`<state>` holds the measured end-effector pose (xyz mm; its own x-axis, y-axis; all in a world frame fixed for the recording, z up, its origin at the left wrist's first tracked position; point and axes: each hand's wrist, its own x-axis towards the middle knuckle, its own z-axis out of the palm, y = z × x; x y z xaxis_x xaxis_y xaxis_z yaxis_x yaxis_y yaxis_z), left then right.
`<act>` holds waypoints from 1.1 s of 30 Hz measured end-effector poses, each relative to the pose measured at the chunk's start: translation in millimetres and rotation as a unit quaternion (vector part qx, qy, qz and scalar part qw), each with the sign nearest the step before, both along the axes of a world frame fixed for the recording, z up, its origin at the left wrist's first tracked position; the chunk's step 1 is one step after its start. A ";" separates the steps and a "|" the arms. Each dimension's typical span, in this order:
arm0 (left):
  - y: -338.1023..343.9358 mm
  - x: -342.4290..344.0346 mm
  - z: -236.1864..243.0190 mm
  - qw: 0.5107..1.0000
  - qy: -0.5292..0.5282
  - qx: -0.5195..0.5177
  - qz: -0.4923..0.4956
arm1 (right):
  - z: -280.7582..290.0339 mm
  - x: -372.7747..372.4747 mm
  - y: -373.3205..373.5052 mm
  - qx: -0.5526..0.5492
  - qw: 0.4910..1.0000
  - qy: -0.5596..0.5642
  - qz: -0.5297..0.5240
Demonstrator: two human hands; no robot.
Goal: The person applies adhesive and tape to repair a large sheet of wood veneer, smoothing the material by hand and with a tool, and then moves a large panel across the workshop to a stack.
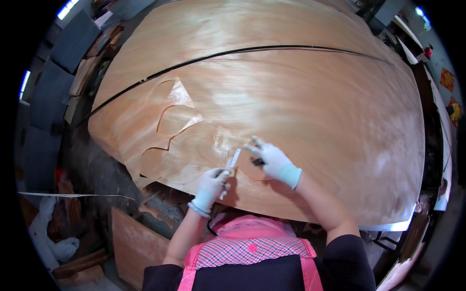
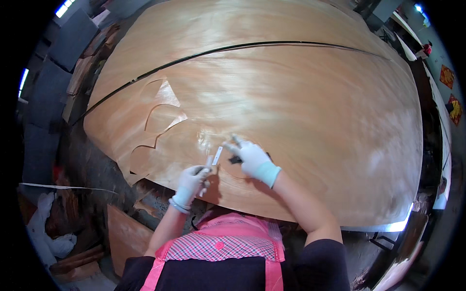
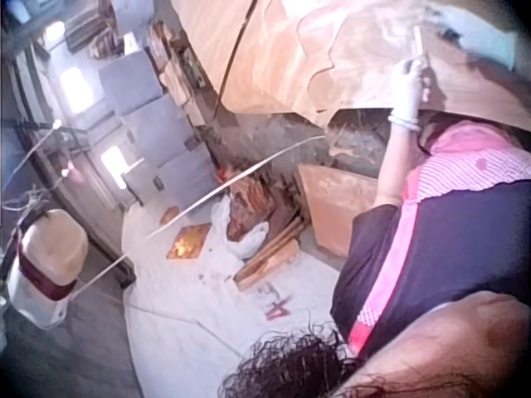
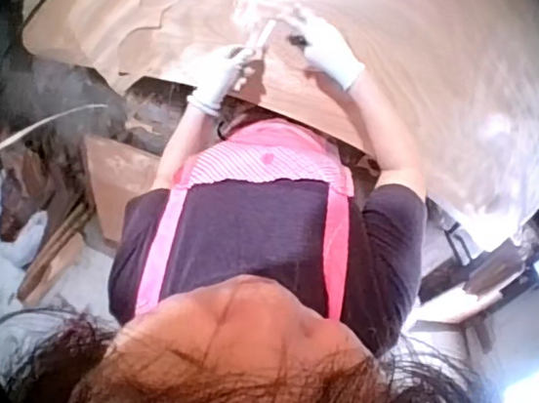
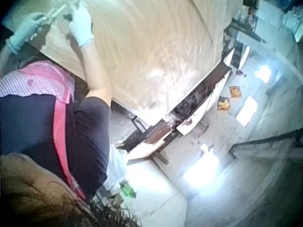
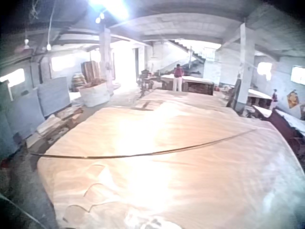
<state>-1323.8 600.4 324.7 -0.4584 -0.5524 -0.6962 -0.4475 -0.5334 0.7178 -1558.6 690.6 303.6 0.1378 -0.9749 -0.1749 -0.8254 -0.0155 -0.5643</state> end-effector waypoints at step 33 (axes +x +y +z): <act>90.1 -76.6 -35.7 0.971 0.004 0.062 -0.232 | 31.2 -25.0 121.2 0.254 0.951 0.177 0.011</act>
<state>-1400.4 690.5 288.9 -0.6439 -0.1982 -0.7390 -0.6543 -0.3581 0.6661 -1583.6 811.8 334.8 0.0025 -0.7498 -0.6617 -0.9680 0.1643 -0.1898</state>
